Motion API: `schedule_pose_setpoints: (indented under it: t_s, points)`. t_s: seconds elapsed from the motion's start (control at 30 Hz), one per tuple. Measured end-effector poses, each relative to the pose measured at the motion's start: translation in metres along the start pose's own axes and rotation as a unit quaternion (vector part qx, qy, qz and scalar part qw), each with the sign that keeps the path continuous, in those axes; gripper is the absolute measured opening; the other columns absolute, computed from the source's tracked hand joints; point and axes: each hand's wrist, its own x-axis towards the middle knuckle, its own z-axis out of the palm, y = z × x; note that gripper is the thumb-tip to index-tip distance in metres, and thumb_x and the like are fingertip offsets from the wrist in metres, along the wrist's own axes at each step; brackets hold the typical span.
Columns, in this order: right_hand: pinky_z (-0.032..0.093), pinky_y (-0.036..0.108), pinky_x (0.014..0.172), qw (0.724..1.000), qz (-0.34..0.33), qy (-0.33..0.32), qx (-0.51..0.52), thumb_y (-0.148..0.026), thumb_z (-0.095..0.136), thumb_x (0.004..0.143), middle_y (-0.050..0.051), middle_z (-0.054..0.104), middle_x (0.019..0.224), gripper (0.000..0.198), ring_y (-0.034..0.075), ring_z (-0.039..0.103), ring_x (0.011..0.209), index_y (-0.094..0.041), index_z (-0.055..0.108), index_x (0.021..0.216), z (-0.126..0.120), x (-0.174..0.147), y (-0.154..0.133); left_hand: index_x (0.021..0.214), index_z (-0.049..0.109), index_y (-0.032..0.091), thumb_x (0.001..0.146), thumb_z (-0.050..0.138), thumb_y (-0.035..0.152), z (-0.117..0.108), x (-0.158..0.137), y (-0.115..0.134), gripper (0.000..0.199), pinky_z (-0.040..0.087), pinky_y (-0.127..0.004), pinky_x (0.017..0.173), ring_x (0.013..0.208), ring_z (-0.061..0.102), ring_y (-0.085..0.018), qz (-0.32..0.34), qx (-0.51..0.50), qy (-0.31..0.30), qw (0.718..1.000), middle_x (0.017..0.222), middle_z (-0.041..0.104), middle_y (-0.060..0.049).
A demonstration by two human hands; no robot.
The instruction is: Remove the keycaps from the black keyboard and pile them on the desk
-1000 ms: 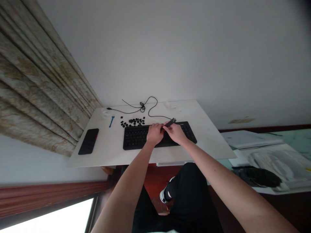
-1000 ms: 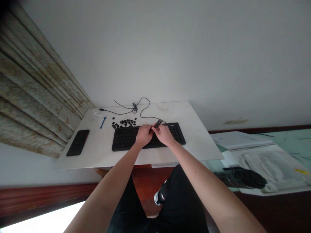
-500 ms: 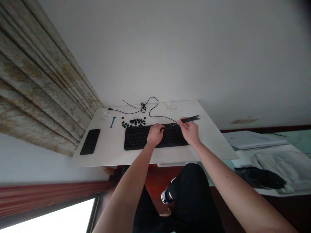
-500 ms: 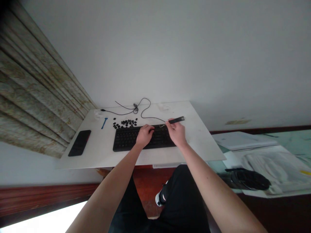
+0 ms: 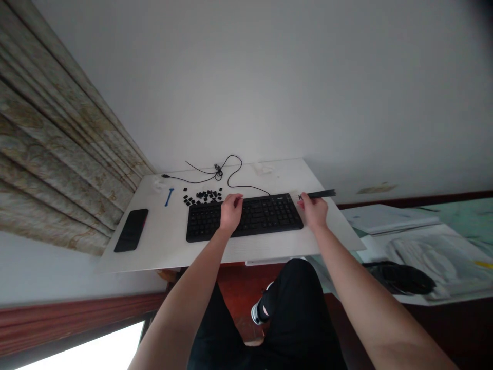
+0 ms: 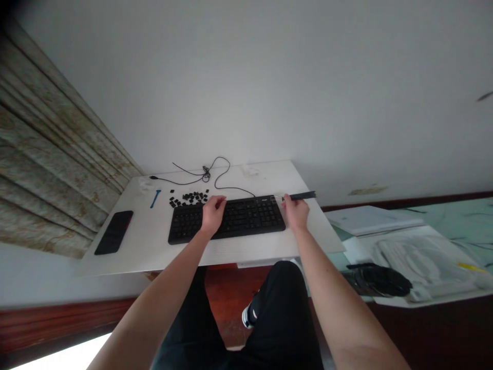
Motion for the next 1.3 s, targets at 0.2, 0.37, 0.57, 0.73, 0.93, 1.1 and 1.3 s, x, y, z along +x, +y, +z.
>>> schedule_pose_setpoints:
  t_s: [0.2, 0.37, 0.57, 0.73, 0.93, 1.1, 1.3]
  points:
    - [0.054, 0.038, 0.068, 0.999, -0.017, -0.014, -0.029, -0.059, 0.062, 0.081, 0.011, 0.071, 0.061, 0.045, 0.026, 0.068, 0.061, -0.017, 0.067, 0.068, -0.003, -0.002, -0.006, 0.103, 0.073, 0.02, 0.093, 0.06, 0.021, -0.04, 0.02, -0.013, 0.016, 0.053, -0.032, 0.085, 0.083, 0.067, -0.018, -0.068, 0.101, -0.018, 0.992, 0.097, 0.075, -0.005]
    - [0.054, 0.038, 0.069, 0.999, -0.021, -0.025, -0.028, -0.059, 0.063, 0.081, 0.009, 0.071, 0.061, 0.044, 0.027, 0.069, 0.063, -0.017, 0.068, 0.07, -0.002, -0.002, -0.004, 0.1, 0.075, 0.022, 0.094, 0.058, 0.023, -0.074, 0.036, -0.034, 0.018, 0.052, -0.033, 0.088, 0.09, 0.069, -0.022, -0.08, 0.186, -0.053, 0.978, 0.097, 0.077, -0.006]
    - [0.054, 0.037, 0.068, 0.999, -0.021, -0.031, -0.031, -0.057, 0.063, 0.082, 0.009, 0.071, 0.06, 0.042, 0.027, 0.07, 0.064, -0.016, 0.069, 0.074, -0.001, -0.003, -0.004, 0.101, 0.074, 0.022, 0.093, 0.056, 0.021, -0.088, 0.048, -0.053, 0.02, 0.051, -0.037, 0.093, 0.096, 0.068, -0.024, -0.069, 0.242, -0.055, 0.966, 0.102, 0.076, -0.008]
    - [0.054, 0.037, 0.067, 0.999, -0.019, -0.029, -0.021, -0.056, 0.064, 0.082, 0.009, 0.071, 0.062, 0.041, 0.027, 0.07, 0.063, -0.016, 0.069, 0.073, -0.002, -0.005, -0.008, 0.106, 0.072, 0.02, 0.09, 0.052, 0.012, -0.068, 0.042, -0.041, 0.026, 0.047, -0.04, 0.105, 0.111, 0.063, -0.025, -0.005, 0.238, -0.042, 0.97, 0.111, 0.072, -0.01]
    - [0.054, 0.038, 0.067, 0.999, -0.007, -0.029, -0.013, -0.058, 0.066, 0.08, 0.009, 0.071, 0.062, 0.043, 0.026, 0.07, 0.063, -0.015, 0.07, 0.076, -0.002, -0.003, -0.005, 0.106, 0.071, 0.021, 0.088, 0.053, 0.007, -0.004, 0.013, -0.001, 0.029, 0.05, -0.038, 0.102, 0.108, 0.064, -0.022, 0.071, 0.144, -0.118, 0.98, 0.109, 0.07, -0.007]
    - [0.054, 0.035, 0.063, 1.0, 0.008, -0.013, 0.021, -0.057, 0.068, 0.077, 0.009, 0.07, 0.061, 0.043, 0.023, 0.067, 0.059, -0.014, 0.069, 0.074, -0.002, 0.001, 0.0, 0.106, 0.069, 0.018, 0.088, 0.052, 0.006, 0.019, 0.0, 0.01, 0.028, 0.05, -0.039, 0.1, 0.107, 0.063, -0.023, 0.059, 0.13, -0.11, 0.984, 0.108, 0.07, -0.008]
    - [0.045, 0.024, 0.044, 0.984, 0.077, -0.005, 0.161, -0.05, 0.078, 0.066, 0.005, 0.068, 0.059, 0.038, 0.013, 0.058, 0.048, -0.014, 0.066, 0.069, -0.002, 0.008, -0.002, 0.113, 0.067, 0.019, 0.091, 0.053, 0.013, 0.016, -0.003, 0.01, 0.027, 0.046, -0.042, 0.104, 0.112, 0.061, -0.024, 0.066, 0.165, -0.14, 0.974, 0.113, 0.069, -0.008]
